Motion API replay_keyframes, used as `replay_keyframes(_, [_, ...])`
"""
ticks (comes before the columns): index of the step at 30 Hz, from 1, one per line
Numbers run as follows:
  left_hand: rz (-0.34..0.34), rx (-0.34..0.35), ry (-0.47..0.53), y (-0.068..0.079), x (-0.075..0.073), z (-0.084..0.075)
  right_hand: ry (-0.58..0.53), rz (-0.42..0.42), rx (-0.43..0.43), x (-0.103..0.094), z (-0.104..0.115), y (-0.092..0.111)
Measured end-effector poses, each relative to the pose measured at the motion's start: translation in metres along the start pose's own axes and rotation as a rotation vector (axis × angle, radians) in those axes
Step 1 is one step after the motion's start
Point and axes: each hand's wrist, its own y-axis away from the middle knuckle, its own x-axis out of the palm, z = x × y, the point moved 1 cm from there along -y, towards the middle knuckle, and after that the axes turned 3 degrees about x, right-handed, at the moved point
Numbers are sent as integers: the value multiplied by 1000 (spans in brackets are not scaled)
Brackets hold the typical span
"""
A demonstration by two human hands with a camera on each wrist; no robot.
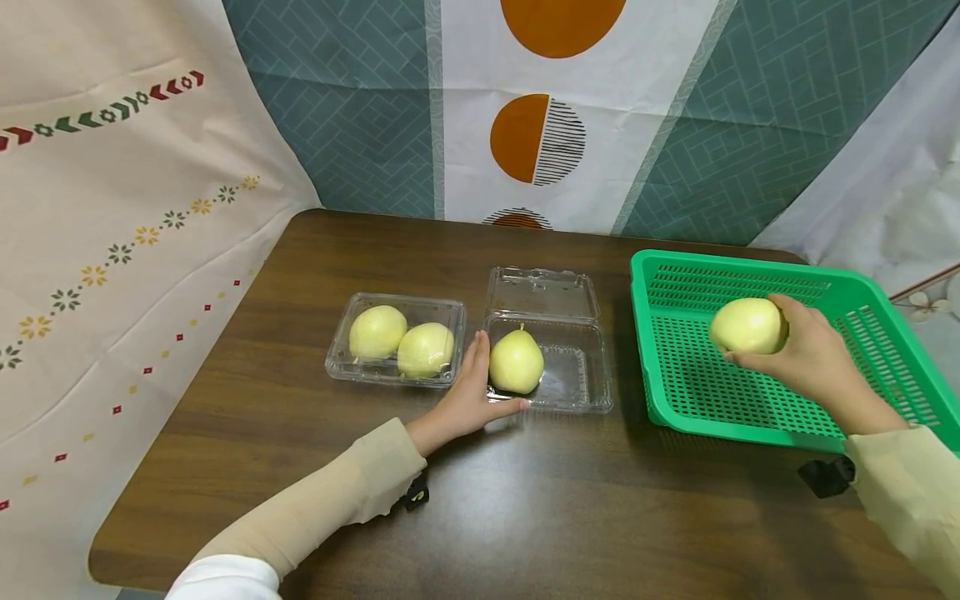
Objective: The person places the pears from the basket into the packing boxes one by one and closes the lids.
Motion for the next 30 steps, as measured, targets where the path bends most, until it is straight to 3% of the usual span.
replay_keyframes(30, [5,-10,-3,1,0,-1,-16,-40,-126,10,36,10])
